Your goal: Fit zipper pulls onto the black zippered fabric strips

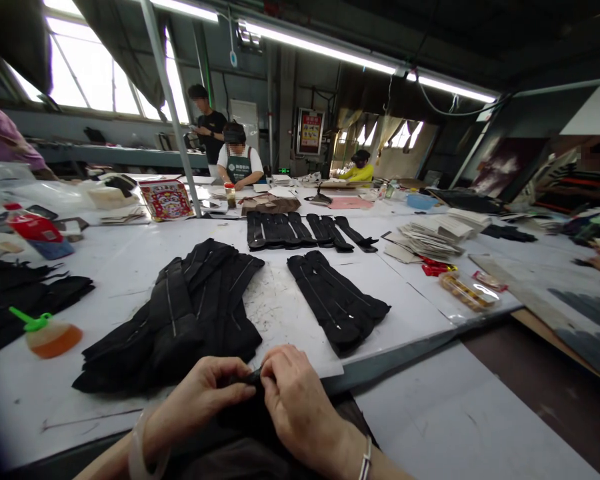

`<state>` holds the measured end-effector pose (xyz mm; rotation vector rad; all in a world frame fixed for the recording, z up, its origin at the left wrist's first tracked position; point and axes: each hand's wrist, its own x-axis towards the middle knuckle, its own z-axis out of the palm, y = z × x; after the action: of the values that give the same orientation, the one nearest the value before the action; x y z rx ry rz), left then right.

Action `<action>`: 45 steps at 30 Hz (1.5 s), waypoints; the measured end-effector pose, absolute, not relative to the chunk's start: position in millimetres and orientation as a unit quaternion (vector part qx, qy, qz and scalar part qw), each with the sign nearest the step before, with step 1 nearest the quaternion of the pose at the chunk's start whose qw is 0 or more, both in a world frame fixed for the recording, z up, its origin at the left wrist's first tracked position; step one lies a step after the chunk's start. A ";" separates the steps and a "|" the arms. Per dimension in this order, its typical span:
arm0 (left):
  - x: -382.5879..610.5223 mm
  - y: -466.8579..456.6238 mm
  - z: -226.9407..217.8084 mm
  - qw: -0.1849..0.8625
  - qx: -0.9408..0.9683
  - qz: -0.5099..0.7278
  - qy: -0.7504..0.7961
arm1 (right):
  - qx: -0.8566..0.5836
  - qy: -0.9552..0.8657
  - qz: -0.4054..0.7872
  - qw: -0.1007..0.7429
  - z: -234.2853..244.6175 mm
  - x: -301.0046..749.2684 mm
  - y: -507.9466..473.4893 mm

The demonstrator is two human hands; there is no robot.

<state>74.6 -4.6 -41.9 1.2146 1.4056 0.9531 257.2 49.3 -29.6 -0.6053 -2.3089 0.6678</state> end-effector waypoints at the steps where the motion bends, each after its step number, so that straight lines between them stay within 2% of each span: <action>1: 73.4 -4.4 -38.7 0.511 0.506 0.382 0.580 | -0.250 -0.867 0.312 0.299 -24.3 258.3 49.7; 4: 71.1 -3.8 -30.0 0.549 0.499 0.368 0.560 | -0.306 -0.824 0.420 0.226 -12.0 260.6 51.8; 7: 70.3 -3.9 -25.4 0.572 0.491 0.364 0.547 | -0.331 -0.801 0.454 0.206 -9.3 259.1 53.6; 13: 70.4 -5.6 -23.6 0.577 0.468 0.371 0.557 | -0.328 -0.789 0.478 0.206 -13.6 251.4 54.6; 21: 66.5 -5.5 -34.9 0.645 0.400 0.359 0.543 | -0.347 -0.758 0.515 0.200 -15.1 244.3 55.5; 35: 61.6 -10.4 -44.5 0.660 0.297 0.409 0.557 | -0.363 -0.563 0.703 0.240 -53.2 232.8 61.7; 38: 60.5 -12.5 -48.9 0.652 0.286 0.417 0.564 | -0.368 -0.582 0.687 0.232 -57.6 237.9 61.6; 42: 60.2 -14.7 -51.7 0.645 0.290 0.425 0.565 | -0.369 -0.686 0.589 0.215 -62.1 241.2 51.1; 45: 61.1 -15.4 -53.3 0.642 0.313 0.425 0.556 | -0.367 -0.709 0.559 0.226 -65.5 235.9 40.4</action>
<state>61.1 -15.4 -53.3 0.7122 1.2668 0.9690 235.9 40.4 -65.5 -1.0117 -1.9547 1.5402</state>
